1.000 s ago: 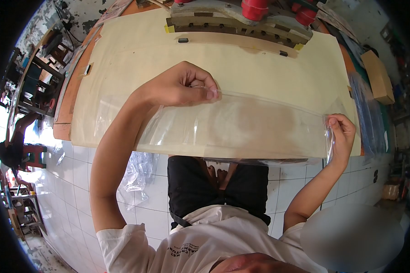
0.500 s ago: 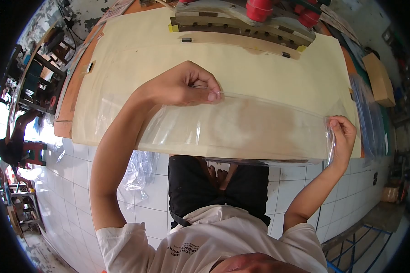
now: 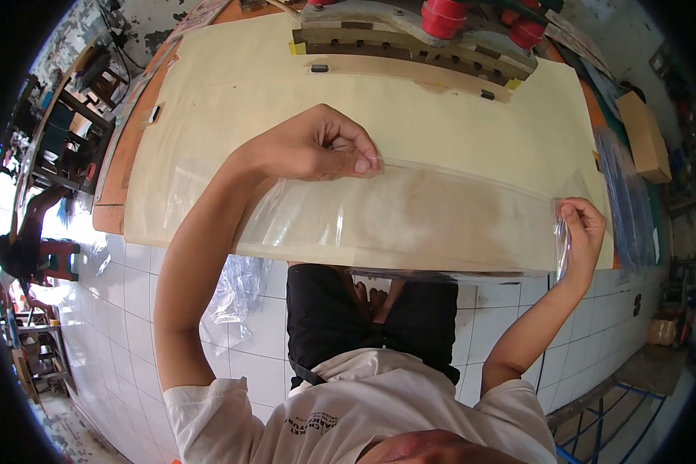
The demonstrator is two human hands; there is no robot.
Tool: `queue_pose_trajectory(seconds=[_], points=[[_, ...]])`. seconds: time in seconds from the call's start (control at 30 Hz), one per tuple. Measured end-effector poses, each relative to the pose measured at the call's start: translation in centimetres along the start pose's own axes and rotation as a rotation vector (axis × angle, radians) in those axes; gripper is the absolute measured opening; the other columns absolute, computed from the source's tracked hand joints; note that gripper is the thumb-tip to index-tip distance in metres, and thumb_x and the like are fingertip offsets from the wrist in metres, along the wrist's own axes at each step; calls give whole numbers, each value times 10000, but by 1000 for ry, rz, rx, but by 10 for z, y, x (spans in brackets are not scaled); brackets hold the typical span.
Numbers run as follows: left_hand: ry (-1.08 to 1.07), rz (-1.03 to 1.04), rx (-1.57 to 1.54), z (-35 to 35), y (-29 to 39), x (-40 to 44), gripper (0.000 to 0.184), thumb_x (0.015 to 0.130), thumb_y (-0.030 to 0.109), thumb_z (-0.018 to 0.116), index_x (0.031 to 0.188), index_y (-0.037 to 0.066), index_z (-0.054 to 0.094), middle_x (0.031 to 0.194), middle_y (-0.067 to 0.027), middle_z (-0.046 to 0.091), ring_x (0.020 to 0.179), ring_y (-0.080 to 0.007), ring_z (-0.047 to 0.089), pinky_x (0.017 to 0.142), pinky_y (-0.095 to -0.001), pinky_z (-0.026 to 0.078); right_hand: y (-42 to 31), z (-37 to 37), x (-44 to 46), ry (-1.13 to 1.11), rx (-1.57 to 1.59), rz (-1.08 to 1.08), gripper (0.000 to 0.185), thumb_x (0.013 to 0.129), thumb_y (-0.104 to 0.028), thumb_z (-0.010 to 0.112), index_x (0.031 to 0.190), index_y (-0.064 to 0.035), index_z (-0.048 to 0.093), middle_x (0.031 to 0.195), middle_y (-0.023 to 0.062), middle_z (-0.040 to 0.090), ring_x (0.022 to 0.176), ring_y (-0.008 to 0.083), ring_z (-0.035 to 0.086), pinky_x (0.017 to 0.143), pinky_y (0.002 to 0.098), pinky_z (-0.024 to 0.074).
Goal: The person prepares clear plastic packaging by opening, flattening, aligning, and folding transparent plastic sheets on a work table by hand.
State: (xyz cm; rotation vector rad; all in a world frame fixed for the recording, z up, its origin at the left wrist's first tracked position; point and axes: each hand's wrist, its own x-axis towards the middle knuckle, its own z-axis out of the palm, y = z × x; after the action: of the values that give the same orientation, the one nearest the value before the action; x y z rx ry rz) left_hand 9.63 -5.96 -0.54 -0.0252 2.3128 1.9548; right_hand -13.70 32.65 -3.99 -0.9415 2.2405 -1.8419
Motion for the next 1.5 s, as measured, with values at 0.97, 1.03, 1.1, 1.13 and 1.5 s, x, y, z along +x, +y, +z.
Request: queue_pose_trajectory(seconds=[0.97,1.03,1.1,1.13,1.5], points=[[-25,33,174,1,-2,0,100,854,53,679,896,-35,703,790,19,649,682,-24,506,591,-207,373,1,-2,0,-6,-37,0,188,877,-159,730,897,24,691,799,10,652,747,71,544,712,208,419],[-11,39,168,3,-2,0,99,854,55,676,892,-32,702,778,25,639,673,-24,496,585,-208,366,1,-1,-1,3,-36,2,183,880,-156,726,894,23,692,797,10,652,745,70,543,711,208,419],[3,45,162,4,0,-1,98,855,57,674,889,-30,702,766,31,630,664,-24,486,580,-209,359,1,-2,0,0,-40,2,181,881,-155,725,894,23,692,797,10,652,744,70,543,710,208,420],[7,28,168,5,3,-1,117,853,68,663,893,-29,713,752,16,643,666,-32,508,598,-214,388,1,-2,0,-3,-44,3,179,882,-153,723,893,23,691,796,10,652,743,69,543,709,208,420],[-20,37,170,1,-6,2,81,815,29,636,856,-27,677,743,36,600,642,-26,453,567,-213,342,0,-1,-1,-4,-26,-14,185,883,-152,721,888,29,683,794,12,645,740,74,541,705,210,423]])
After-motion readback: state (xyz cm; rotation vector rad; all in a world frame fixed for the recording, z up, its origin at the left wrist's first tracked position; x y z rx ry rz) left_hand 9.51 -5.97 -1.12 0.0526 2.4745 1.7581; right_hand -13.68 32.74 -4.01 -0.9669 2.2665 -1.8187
